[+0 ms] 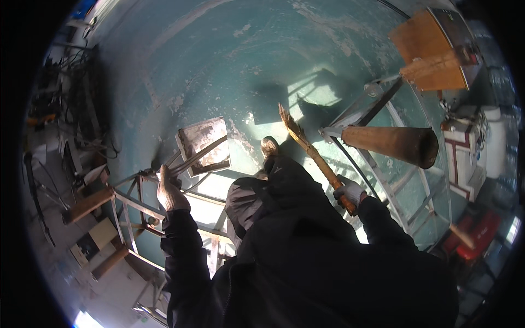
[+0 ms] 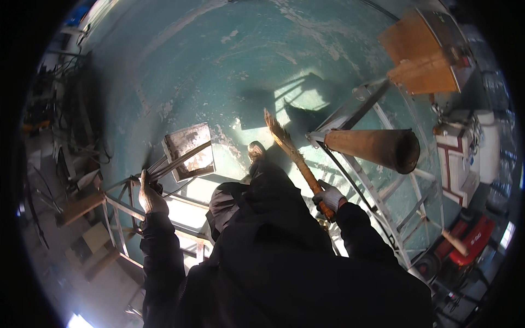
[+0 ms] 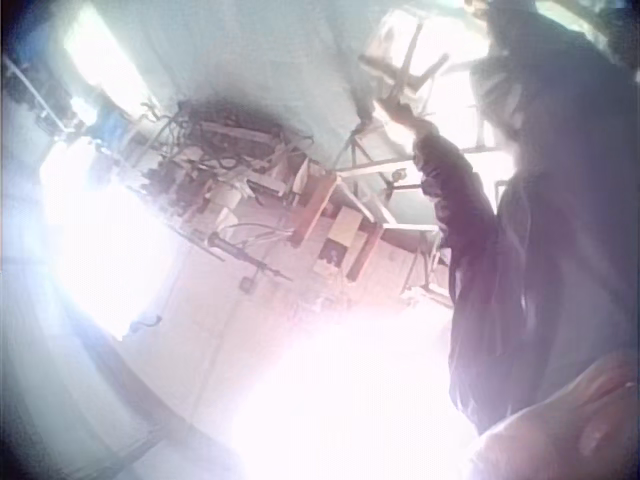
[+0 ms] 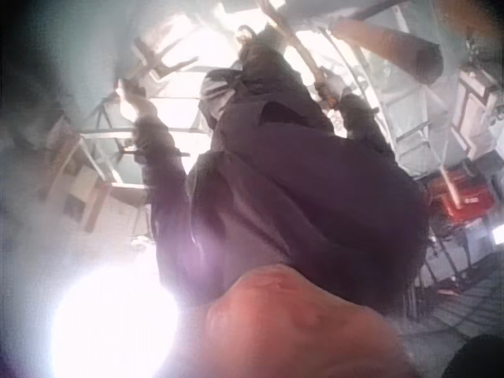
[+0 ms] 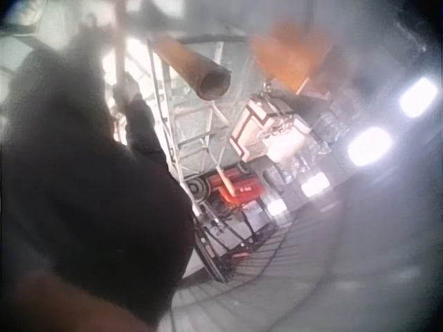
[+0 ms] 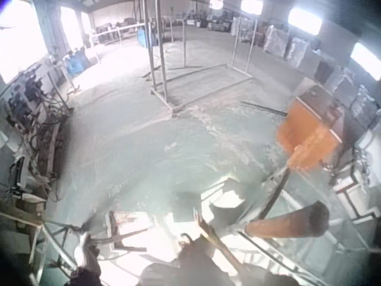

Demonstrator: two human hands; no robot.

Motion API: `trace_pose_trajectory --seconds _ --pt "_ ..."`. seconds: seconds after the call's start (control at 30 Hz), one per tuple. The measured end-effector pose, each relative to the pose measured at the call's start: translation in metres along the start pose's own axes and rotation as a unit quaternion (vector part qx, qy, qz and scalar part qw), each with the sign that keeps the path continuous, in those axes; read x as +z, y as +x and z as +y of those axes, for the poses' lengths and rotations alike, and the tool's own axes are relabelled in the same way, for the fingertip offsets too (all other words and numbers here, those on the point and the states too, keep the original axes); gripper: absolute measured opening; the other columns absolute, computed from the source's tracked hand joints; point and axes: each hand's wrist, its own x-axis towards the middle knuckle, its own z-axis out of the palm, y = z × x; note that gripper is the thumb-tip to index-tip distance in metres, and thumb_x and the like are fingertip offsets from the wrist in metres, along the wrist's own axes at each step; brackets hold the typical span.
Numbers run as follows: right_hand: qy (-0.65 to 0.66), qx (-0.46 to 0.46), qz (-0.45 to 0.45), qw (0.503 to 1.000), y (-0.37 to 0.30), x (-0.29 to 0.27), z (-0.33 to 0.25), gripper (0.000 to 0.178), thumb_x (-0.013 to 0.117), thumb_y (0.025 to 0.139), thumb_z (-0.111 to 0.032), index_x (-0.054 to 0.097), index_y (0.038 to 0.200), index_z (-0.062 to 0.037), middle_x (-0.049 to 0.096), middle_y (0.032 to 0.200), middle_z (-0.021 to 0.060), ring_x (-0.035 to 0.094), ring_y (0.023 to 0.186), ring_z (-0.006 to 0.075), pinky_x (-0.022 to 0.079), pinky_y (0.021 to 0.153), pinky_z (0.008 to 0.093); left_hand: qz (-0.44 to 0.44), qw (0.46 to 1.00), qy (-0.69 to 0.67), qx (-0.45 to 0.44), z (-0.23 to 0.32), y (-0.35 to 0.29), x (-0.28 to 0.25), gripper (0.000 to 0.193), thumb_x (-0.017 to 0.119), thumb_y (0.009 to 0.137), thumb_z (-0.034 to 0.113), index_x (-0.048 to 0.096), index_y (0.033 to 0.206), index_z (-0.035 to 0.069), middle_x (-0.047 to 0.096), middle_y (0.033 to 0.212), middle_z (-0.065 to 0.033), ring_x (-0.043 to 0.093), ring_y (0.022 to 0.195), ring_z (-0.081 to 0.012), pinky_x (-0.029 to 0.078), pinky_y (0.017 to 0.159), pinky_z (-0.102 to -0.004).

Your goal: The person sweeps debris on a workshop floor using a broom and dustpan, gathering material into the dustpan and moving between areas. The person navigates around metal frames, a wooden cabinet, and a red ride-on mower while continuing to sweep.

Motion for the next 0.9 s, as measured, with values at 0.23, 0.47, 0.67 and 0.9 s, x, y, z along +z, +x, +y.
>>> trace_pose_trajectory --seconds 0.23,0.47,0.67,0.9 --pt "0.318 0.037 0.068 0.945 -0.036 0.094 0.156 0.095 0.079 0.098 -0.002 0.036 0.181 -0.0154 0.07 0.083 0.0102 0.068 0.061 0.0268 0.056 0.053 0.0458 -0.127 0.987 0.103 -0.005 0.058 0.126 0.061 0.038 0.082 0.11 0.048 0.07 0.093 0.016 0.052 0.078 0.0055 0.047 0.067 -0.0076 0.036 0.063 -0.0272" --pt "0.516 0.047 0.173 0.837 0.078 0.203 0.252 0.02 0.067 0.101 -0.003 0.061 0.119 -0.0101 0.063 0.075 0.0051 0.063 0.058 0.0235 0.055 0.051 0.041 -0.246 0.937 0.238 0.063 0.068 0.162 0.108 0.042 0.077 0.112 0.052 0.072 0.096 0.013 0.047 0.082 0.0065 0.046 0.074 -0.0071 0.036 0.07 -0.0276" --pt "0.342 0.027 0.24 0.908 0.199 0.31 0.096 0.03 0.076 0.092 -0.01 0.068 0.12 -0.0027 0.07 0.08 0.0104 0.071 0.067 0.0249 0.059 0.06 0.0422 -0.298 0.905 0.289 0.093 0.071 0.158 0.108 0.048 0.076 0.113 0.051 0.073 0.094 0.007 0.055 0.082 0.0033 0.048 0.075 -0.0097 0.037 0.073 -0.031" --pt "0.4 -0.14 0.082 0.902 0.114 0.365 -0.037 0.064 0.078 0.093 -0.004 0.061 0.155 -0.0043 0.076 0.1 0.0127 0.074 0.079 0.0244 0.059 0.067 0.0408 -0.346 0.92 0.178 0.044 0.104 0.172 0.079 0.048 0.069 0.118 0.049 0.07 0.094 0.007 0.059 0.08 0.0009 0.055 0.074 -0.0109 0.042 0.073 -0.0296"
